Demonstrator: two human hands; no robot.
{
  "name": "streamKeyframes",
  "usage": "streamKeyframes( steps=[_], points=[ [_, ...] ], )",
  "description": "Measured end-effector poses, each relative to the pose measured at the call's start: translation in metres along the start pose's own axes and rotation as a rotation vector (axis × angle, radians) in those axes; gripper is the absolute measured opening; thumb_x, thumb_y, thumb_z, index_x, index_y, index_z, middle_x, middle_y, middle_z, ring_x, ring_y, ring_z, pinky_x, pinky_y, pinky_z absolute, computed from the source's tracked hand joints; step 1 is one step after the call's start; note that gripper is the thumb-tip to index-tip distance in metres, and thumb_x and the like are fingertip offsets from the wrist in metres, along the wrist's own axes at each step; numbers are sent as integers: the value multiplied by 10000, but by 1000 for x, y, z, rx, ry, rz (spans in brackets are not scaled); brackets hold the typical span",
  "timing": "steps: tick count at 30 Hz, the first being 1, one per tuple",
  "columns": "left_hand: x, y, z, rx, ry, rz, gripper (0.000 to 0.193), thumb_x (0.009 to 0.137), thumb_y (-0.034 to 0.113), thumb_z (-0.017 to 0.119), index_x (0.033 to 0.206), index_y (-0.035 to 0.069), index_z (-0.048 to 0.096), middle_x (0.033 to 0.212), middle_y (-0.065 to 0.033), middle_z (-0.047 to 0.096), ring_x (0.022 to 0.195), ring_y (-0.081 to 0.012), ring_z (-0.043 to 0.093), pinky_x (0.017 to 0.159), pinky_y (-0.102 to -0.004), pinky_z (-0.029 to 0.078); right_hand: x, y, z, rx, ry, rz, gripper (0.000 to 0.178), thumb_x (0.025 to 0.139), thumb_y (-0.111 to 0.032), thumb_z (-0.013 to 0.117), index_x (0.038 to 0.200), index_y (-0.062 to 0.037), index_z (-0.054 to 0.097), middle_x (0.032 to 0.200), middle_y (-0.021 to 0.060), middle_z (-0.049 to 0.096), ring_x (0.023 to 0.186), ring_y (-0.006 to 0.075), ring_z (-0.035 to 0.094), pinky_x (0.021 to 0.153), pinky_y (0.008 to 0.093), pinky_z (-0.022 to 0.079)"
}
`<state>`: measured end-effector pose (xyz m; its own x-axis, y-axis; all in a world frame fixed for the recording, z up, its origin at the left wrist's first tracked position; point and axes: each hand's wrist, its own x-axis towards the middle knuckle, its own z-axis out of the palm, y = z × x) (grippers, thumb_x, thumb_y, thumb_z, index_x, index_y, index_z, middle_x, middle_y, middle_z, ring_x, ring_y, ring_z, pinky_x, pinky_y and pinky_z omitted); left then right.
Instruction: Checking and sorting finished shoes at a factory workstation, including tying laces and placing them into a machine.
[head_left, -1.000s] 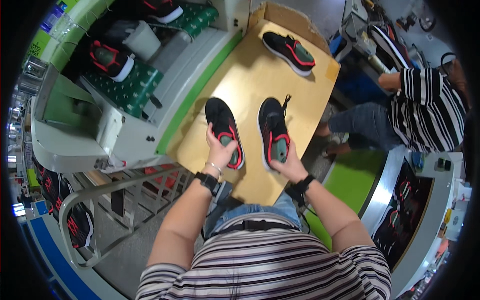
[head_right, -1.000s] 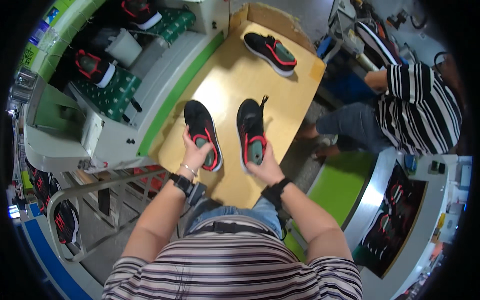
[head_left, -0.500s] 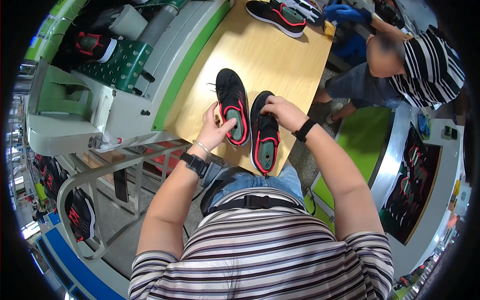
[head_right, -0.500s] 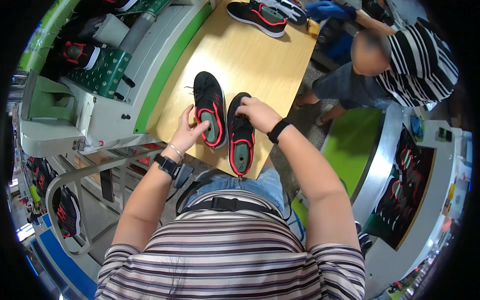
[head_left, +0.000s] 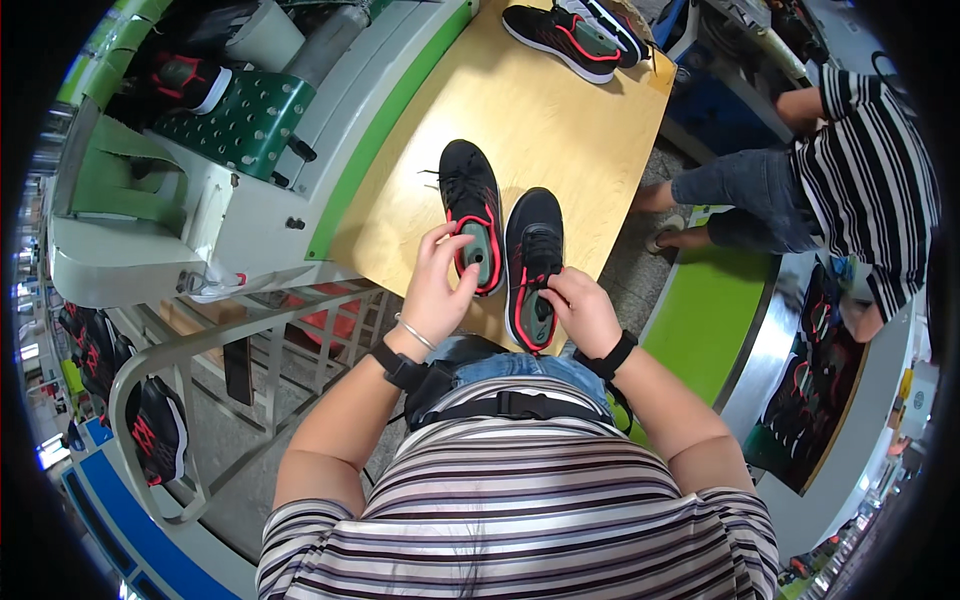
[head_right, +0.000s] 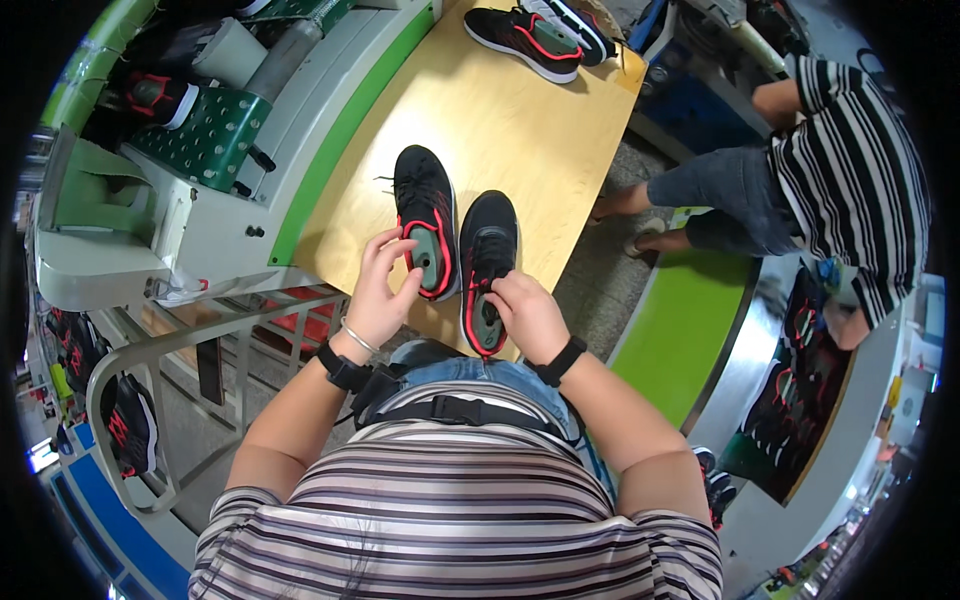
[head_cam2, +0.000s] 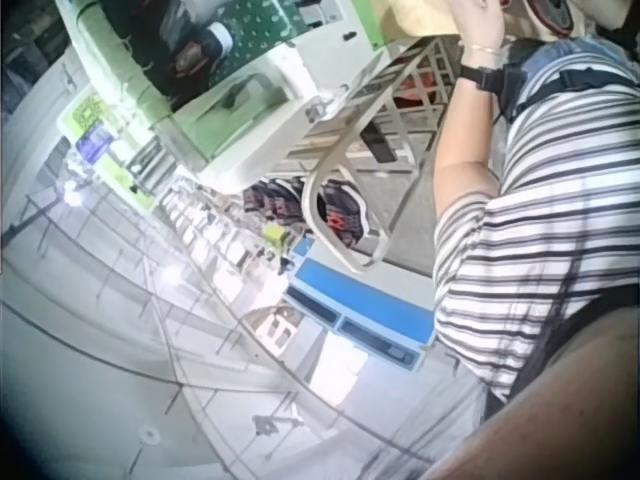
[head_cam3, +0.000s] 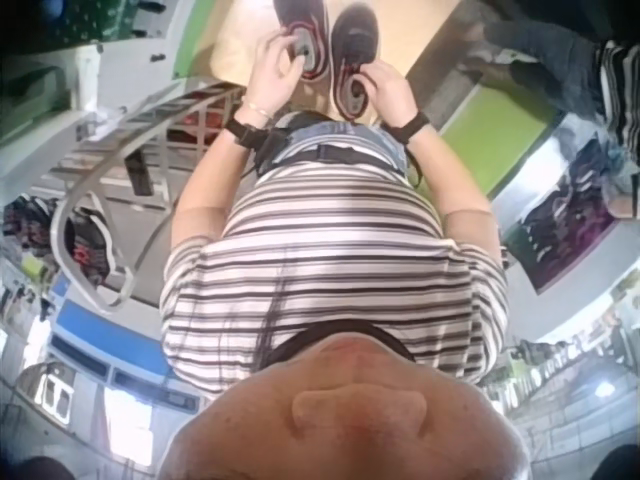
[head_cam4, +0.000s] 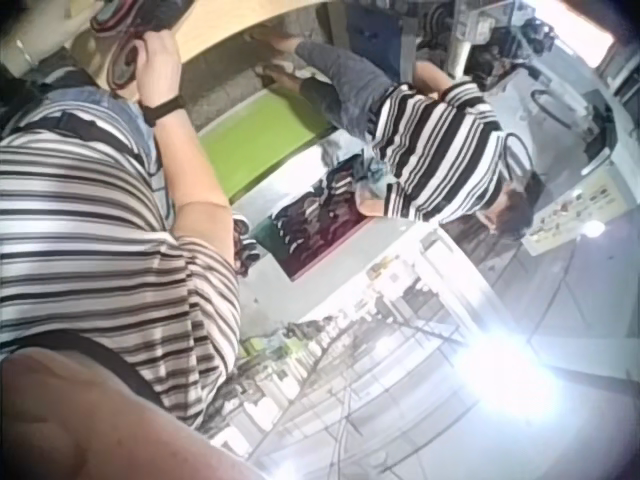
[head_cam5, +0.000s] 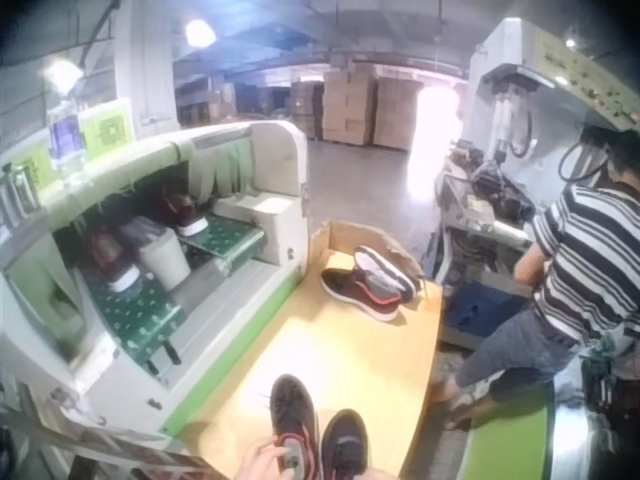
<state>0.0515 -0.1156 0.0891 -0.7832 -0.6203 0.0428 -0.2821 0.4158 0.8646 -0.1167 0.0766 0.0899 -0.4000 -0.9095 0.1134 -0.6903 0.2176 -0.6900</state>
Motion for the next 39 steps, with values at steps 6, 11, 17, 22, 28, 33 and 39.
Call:
streamKeyframes(
  steps=[6,11,17,22,28,33,39],
  points=[
    [11,19,8,69,-50,157,345,919,89,645,1253,23,594,1327,-167,513,1254,-332,532,1071,-408,430,17,6,-13,-232,77,204,243,829,-133,740,979,-61,564,926,171,617,870,390,638,705,458,528],
    [9,42,72,-118,-286,149,924,821,308,786,1552,79,269,1509,-311,295,1401,-478,358,1157,-491,347,29,96,-15,314,-352,448,365,812,-257,816,935,-63,532,755,36,564,677,144,569,612,314,485],
    [-2,35,130,113,-280,-201,1097,700,130,816,1577,179,160,1608,-323,37,1445,-629,109,1170,-639,261,45,103,-74,536,-503,647,305,916,-285,764,1072,-59,629,848,-5,618,691,82,580,631,249,504],
    [18,31,84,-333,-189,-189,803,698,4,705,1419,63,358,1455,-271,376,1406,-412,366,1157,-455,353,112,110,-84,503,-330,553,269,958,-272,702,1105,-56,639,898,5,630,758,95,598,678,241,510],
    [-9,83,-65,-1118,-242,-541,923,741,-85,660,1549,41,233,1352,-127,537,1175,-224,601,985,-331,507,211,79,-28,460,-493,295,470,1008,-218,621,1465,-167,526,1120,46,658,827,119,623,743,273,544],
    [-42,84,-134,-878,56,-341,861,686,-111,628,1478,48,332,1358,-106,526,1231,-213,562,1065,-353,454,231,53,45,15,-277,-307,441,973,-165,637,1407,-116,575,1092,165,670,879,207,662,808,320,549],
    [-58,-60,-58,-394,433,-404,784,715,-58,638,1437,71,360,1434,-178,431,1343,-307,434,1136,-404,360,200,2,41,545,-482,344,142,902,-80,685,981,32,720,840,83,711,772,183,674,730,304,542]
  ],
)
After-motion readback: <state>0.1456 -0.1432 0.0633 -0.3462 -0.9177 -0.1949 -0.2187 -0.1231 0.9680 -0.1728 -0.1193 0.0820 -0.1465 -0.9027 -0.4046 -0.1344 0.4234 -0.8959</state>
